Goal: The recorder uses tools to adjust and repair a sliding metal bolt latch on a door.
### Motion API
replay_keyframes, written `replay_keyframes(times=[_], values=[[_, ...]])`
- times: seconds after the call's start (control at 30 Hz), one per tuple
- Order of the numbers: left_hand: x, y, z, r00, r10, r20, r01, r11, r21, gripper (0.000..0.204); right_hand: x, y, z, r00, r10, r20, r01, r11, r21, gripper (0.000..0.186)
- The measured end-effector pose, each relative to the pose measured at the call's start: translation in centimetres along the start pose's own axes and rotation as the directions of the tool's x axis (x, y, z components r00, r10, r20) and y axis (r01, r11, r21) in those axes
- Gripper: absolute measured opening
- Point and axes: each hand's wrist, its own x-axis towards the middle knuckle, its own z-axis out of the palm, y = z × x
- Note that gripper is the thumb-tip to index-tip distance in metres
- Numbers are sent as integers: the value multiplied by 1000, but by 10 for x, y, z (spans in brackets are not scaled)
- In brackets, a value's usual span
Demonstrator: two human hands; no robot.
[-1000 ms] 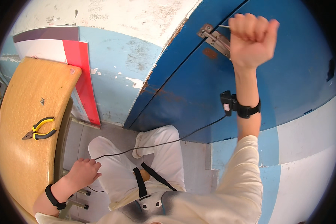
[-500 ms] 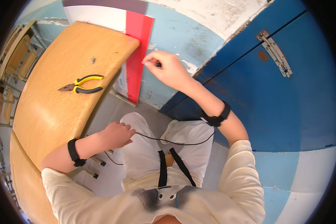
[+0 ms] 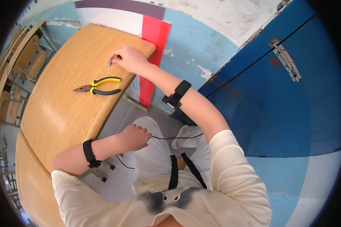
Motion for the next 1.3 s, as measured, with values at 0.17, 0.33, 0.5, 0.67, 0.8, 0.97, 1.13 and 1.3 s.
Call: replay_keyframes(times=[0.17, 0.33, 0.5, 0.67, 0.8, 0.97, 1.13, 1.3], values=[[-5, 0, 0, 1000, 4, -20, -4, 999, -35, 31, 0, -6, 5, 993, 2, -118, 6, 998, 65, 13], [-7, -3, 4, 998, -1, -61, -3, 998, -65, 29, -41, -19, -33, 904, 300, -304, -256, 950, 176, 16], [-5, 0, 0, 998, 1, -57, -4, 999, -53, 29, -133, -20, -125, 860, 277, -428, -220, 959, 180, 11], [-7, -1, -1, 999, 5, -49, -8, 998, -65, 29, -199, -33, -222, 716, 419, -559, -345, 908, 238, 12], [-7, 0, -2, 1000, -13, 13, 13, 999, -38, 31, -213, -49, -258, 652, 429, -625, -302, 903, 305, 36], [-8, -3, -1, 1000, -19, -7, 19, 999, -30, 32, -207, -49, -253, 613, 413, -674, -292, 911, 292, 57], [-12, -4, -5, 999, -7, -35, 4, 998, -65, 28, -204, -45, -248, 612, 413, -674, -280, 911, 304, 60], [-6, -9, -11, 999, -14, -41, 13, 999, -34, 29, -210, -47, -257, 627, 415, -659, -210, 905, 369, 59]])
